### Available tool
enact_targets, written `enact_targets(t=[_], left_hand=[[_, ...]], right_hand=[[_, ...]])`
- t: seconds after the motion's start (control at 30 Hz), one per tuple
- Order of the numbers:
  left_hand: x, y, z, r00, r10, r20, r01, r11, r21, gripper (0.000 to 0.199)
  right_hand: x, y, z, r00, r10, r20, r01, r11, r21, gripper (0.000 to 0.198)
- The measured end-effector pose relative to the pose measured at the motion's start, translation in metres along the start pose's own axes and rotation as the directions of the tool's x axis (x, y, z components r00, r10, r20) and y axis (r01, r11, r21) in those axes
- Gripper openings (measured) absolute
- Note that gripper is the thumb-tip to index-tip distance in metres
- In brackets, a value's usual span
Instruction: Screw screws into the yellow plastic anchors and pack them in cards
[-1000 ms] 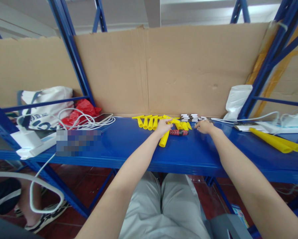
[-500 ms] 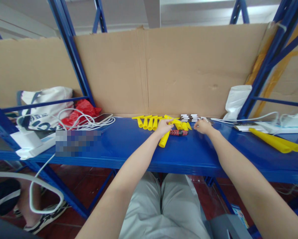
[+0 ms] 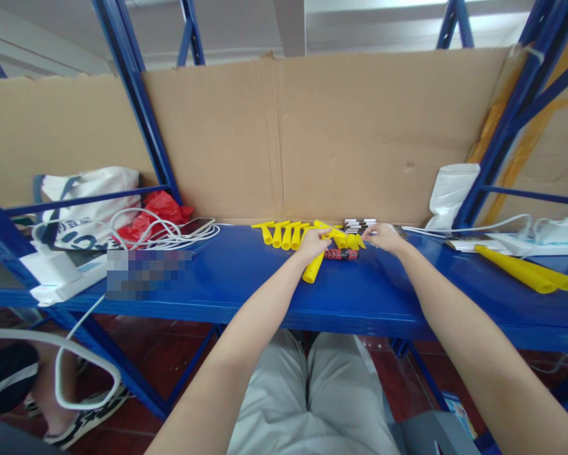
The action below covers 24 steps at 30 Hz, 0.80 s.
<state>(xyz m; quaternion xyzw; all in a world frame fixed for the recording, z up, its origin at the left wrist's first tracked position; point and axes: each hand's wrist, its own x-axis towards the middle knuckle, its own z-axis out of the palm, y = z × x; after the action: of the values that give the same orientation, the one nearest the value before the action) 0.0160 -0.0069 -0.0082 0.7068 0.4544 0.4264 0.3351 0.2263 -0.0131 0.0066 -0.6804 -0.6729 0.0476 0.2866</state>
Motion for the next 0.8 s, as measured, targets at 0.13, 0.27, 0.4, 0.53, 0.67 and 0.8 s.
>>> enact_targets(t=[0.13,0.27,0.4,0.53,0.67,0.8], left_hand=[[-0.001,0.002,0.0,0.998,0.065,0.005,-0.065,0.996,0.054,0.045],[-0.006,0.01,0.0,0.991,0.132,0.038,-0.136,0.983,0.126,0.044],[-0.009,0.017,0.001,0.975,0.211,0.065,-0.22,0.959,0.177,0.042],[-0.009,0.017,0.002,0.965,0.251,0.074,-0.261,0.945,0.198,0.041],[-0.008,0.014,0.003,0.961,0.264,0.085,-0.276,0.937,0.216,0.041],[-0.007,0.013,0.003,0.96,0.268,0.086,-0.281,0.929,0.241,0.042]], right_hand=[[-0.006,-0.021,0.002,0.997,-0.063,-0.054,0.078,0.933,0.352,0.009],[-0.008,-0.035,0.008,0.995,-0.098,0.004,0.082,0.858,0.507,0.006],[-0.008,-0.037,0.012,0.998,-0.069,0.015,0.05,0.842,0.538,0.006],[-0.008,-0.036,0.012,0.998,-0.065,0.013,0.048,0.843,0.535,0.007],[-0.01,-0.039,0.012,0.998,-0.063,0.026,0.039,0.844,0.534,0.007],[-0.012,-0.041,0.01,0.998,-0.064,0.021,0.044,0.851,0.523,0.003]])
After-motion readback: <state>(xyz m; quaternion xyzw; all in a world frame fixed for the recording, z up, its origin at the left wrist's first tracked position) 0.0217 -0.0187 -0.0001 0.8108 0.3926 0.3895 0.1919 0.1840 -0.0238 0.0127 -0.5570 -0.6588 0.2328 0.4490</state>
